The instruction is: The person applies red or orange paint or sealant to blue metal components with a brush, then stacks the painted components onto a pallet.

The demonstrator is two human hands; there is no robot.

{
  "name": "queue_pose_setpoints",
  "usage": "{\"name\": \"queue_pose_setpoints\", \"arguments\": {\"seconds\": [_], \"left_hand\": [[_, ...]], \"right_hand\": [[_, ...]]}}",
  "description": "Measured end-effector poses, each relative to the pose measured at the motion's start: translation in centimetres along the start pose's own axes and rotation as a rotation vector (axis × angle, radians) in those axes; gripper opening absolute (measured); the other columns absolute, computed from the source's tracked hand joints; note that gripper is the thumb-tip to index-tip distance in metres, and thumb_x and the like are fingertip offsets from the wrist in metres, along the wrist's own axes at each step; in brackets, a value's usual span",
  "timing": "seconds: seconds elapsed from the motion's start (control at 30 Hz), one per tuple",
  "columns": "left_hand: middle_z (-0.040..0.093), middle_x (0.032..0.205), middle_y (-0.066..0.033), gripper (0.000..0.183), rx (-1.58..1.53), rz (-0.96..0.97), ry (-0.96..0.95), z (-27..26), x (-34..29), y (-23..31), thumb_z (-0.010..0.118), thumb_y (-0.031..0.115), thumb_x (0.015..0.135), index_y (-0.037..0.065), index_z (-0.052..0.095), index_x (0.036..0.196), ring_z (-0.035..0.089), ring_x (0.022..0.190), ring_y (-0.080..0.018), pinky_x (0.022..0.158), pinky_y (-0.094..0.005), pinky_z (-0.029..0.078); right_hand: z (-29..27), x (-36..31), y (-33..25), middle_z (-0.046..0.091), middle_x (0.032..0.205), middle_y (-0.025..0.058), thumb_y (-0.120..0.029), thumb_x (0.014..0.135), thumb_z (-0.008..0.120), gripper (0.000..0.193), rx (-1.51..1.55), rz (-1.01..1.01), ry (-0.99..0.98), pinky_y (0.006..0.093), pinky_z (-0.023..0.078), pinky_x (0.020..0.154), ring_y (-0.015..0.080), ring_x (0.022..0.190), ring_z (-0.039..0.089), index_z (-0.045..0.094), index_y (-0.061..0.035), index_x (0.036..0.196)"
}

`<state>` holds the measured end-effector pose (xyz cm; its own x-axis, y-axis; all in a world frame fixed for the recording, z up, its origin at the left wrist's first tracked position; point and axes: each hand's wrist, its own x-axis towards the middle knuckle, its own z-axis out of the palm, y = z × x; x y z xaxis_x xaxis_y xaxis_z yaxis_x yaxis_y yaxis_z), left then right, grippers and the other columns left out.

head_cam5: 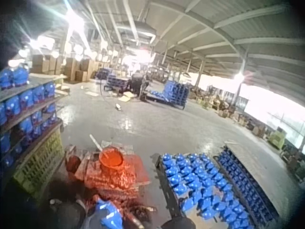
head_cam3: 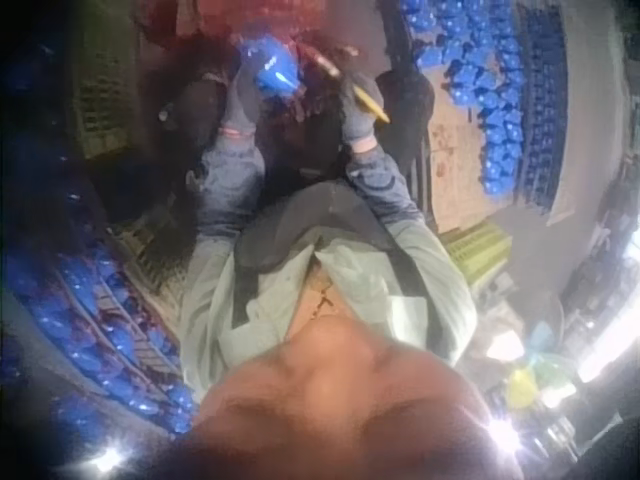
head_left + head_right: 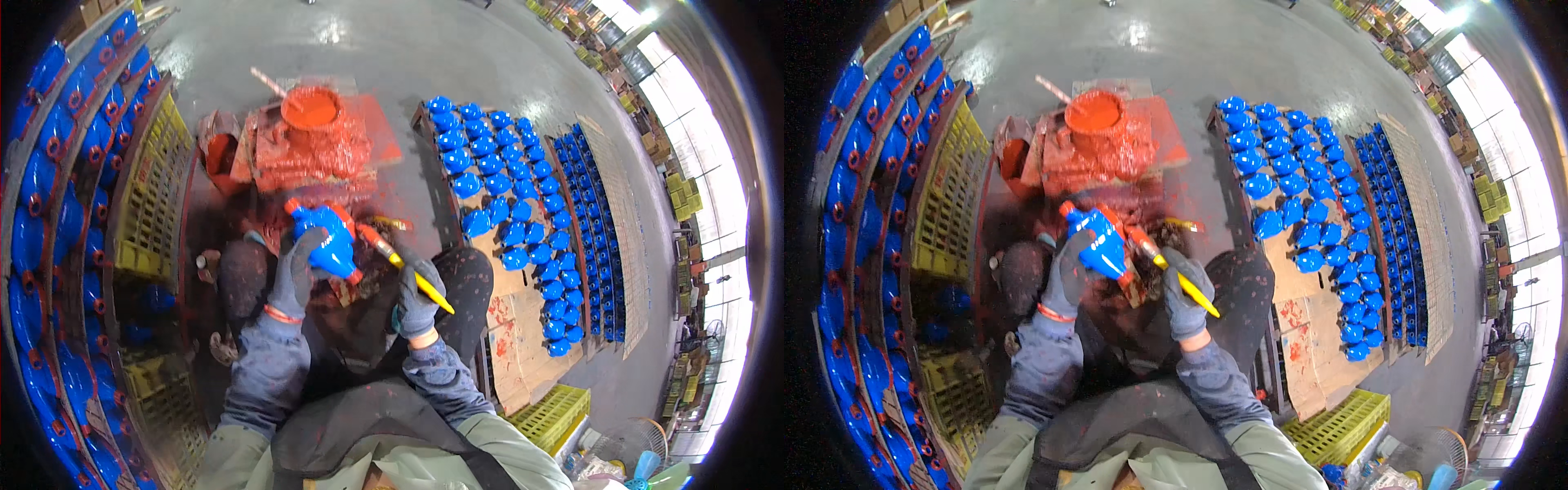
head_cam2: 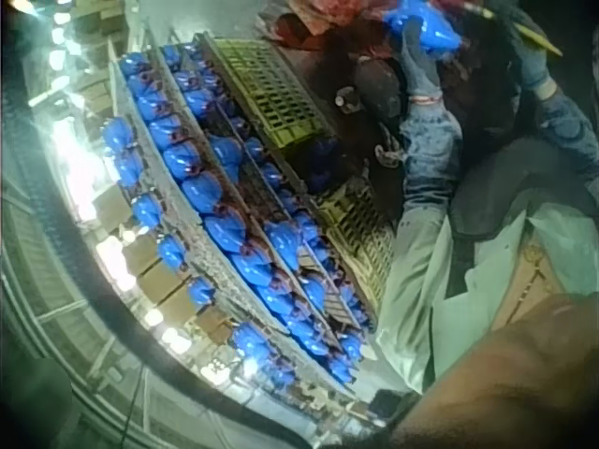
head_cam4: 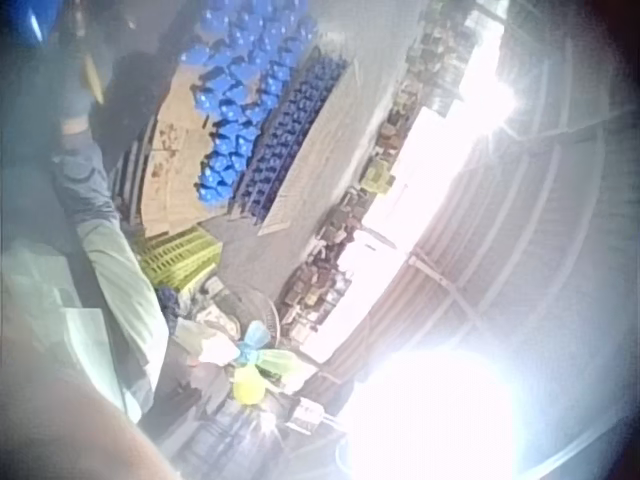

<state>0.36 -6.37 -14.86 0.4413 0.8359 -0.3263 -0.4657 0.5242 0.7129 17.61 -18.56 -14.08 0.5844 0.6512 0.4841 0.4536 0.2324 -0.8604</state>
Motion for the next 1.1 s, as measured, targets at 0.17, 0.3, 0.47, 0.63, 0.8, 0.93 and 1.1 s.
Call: {"name": "queue_pose_setpoints", "arguments": {"seconds": [0.17, 0.3, 0.47, 0.63, 0.8, 0.93, 1.1], "left_hand": [[0.061, 0.112, -0.0080, 0.050, -0.053, 0.050, -0.047, 0.4, 0.5, 0.6, 0.069, 0.033, 0.085, 0.007, 0.056, 0.126, 0.064, 0.102, -0.0241, 0.076, -0.0419, 0.061], [0.062, 0.111, -0.0086, 0.049, -0.041, 0.273, -0.170, 0.3, 0.7, 1.4, 0.063, 0.037, 0.090, 0.007, 0.053, 0.127, 0.065, 0.096, -0.0227, 0.078, -0.0398, 0.058], [0.062, 0.109, -0.0130, 0.062, -0.191, 0.295, -0.210, -0.2, -1.5, 3.1, 0.057, 0.049, 0.093, 0.006, 0.045, 0.135, 0.066, 0.086, -0.0269, 0.073, -0.0413, 0.057], [0.060, 0.119, -0.0068, 0.067, 0.063, 0.441, -0.352, -0.4, -9.4, 8.9, 0.060, 0.046, 0.092, 0.003, 0.041, 0.140, 0.059, 0.106, -0.0177, 0.087, -0.0358, 0.052], [0.050, 0.133, -0.0096, 0.086, 0.494, 0.773, 0.076, 2.9, -21.3, 19.2, 0.076, 0.031, 0.077, 0.007, 0.034, 0.147, 0.054, 0.118, -0.0232, 0.099, -0.0367, 0.046], [0.050, 0.133, -0.0124, 0.092, 1.271, 1.179, 0.654, 6.4, -29.1, 27.3, 0.083, 0.029, 0.069, 0.009, 0.036, 0.145, 0.053, 0.119, -0.0263, 0.099, -0.0386, 0.046], [0.056, 0.126, -0.0210, 0.085, 1.908, 1.096, 1.255, 6.8, -36.2, 34.2, 0.082, 0.037, 0.069, 0.006, 0.043, 0.137, 0.058, 0.115, -0.0370, 0.098, -0.0409, 0.048]], "right_hand": [[0.5, 0.5, 1.1, 0.072, 0.101, 0.0110, -0.004, 0.089, 0.066, 0.016, 0.043, 0.097, -0.052, 0.0323, 0.051, 0.085, 0.0192, 0.094, 0.065, 0.070, -0.0002, 0.104], [0.7, 0.3, 2.3, 0.069, 0.110, 0.0087, -0.006, 0.093, 0.063, 0.017, 0.224, 0.164, 0.015, 0.0310, 0.050, 0.090, 0.0163, 0.101, 0.063, 0.069, 0.0000, 0.109], [-0.3, -0.3, 2.8, 0.069, 0.112, 0.0087, -0.009, 0.094, 0.063, 0.020, 0.393, 0.316, 0.041, 0.0305, 0.049, 0.092, 0.0164, 0.103, 0.063, 0.068, 0.0007, 0.111], [-1.5, -0.3, 2.7, 0.069, 0.108, 0.0077, -0.012, 0.092, 0.067, 0.019, 0.311, 0.220, 0.004, 0.0328, 0.049, 0.091, 0.0178, 0.101, 0.063, 0.068, -0.0001, 0.107], [-1.7, -0.5, 3.0, 0.067, 0.112, 0.0100, -0.017, 0.101, 0.055, 0.026, 0.415, 0.296, -0.072, 0.0338, 0.048, 0.094, 0.0193, 0.101, 0.061, 0.066, 0.0026, 0.114], [-1.4, -0.5, 2.9, 0.064, 0.110, 0.0081, -0.020, 0.103, 0.051, 0.029, 0.508, 0.247, -0.111, 0.0293, 0.048, 0.086, 0.0154, 0.092, 0.059, 0.063, 0.0038, 0.114], [-1.8, -0.1, 1.0, 0.055, 0.091, 0.0007, -0.028, 0.103, 0.049, 0.036, 0.507, 0.315, -0.158, 0.0235, 0.037, 0.065, 0.0076, 0.072, 0.044, 0.061, 0.0036, 0.116]]}}
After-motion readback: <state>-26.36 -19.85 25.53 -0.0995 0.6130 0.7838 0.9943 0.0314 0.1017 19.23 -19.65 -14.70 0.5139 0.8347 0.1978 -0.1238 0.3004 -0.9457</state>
